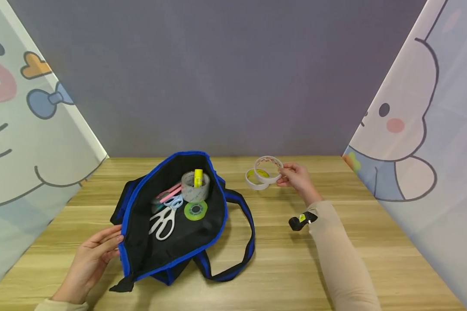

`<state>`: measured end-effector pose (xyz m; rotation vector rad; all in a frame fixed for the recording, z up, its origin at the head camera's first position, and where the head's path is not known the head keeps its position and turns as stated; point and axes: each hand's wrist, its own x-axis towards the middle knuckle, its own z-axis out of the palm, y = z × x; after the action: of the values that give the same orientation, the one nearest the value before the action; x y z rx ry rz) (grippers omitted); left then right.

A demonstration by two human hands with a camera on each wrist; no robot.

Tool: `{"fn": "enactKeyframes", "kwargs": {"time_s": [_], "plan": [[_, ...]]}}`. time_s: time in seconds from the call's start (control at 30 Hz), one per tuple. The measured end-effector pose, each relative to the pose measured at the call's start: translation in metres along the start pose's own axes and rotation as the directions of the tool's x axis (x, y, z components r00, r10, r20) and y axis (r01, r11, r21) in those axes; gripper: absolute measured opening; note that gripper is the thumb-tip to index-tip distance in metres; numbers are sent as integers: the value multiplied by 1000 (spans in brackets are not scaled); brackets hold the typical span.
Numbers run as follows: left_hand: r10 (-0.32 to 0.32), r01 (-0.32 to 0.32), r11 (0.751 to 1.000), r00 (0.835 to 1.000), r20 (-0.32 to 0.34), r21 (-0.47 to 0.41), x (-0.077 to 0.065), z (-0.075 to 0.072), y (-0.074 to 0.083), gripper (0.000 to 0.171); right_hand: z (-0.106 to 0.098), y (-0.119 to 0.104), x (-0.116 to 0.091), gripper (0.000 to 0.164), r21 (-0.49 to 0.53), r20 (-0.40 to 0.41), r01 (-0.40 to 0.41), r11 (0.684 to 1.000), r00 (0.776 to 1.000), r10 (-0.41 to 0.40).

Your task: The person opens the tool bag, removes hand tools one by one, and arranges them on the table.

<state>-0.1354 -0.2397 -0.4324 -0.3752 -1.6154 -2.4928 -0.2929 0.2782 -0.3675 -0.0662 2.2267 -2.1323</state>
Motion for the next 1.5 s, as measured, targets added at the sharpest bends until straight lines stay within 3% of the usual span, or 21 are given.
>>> {"fn": "enactKeyframes", "kwargs": {"time_s": [0.43,0.6,0.97,1.2,1.5], "plan": [[-36,36,999,999,-9,31,-3,0,3,38,-24,21,4,45,103,-110,-35,994,993,46],[-13,12,1000,1000,16,26,-2,1,4,39,-32,27,4,57,108,-128,-85,991,987,99],[0,-1,1000,1000,28,13,-1,1,3,38,-43,38,10,62,78,-132,-205,976,968,214],[-14,14,1000,1000,17,17,-1,0,2,39,-43,47,13,59,29,-118,-228,973,966,230],[1,-1,1000,1000,25,5,-1,1,3,38,-46,42,19,63,-18,-82,-303,953,950,301]]}}
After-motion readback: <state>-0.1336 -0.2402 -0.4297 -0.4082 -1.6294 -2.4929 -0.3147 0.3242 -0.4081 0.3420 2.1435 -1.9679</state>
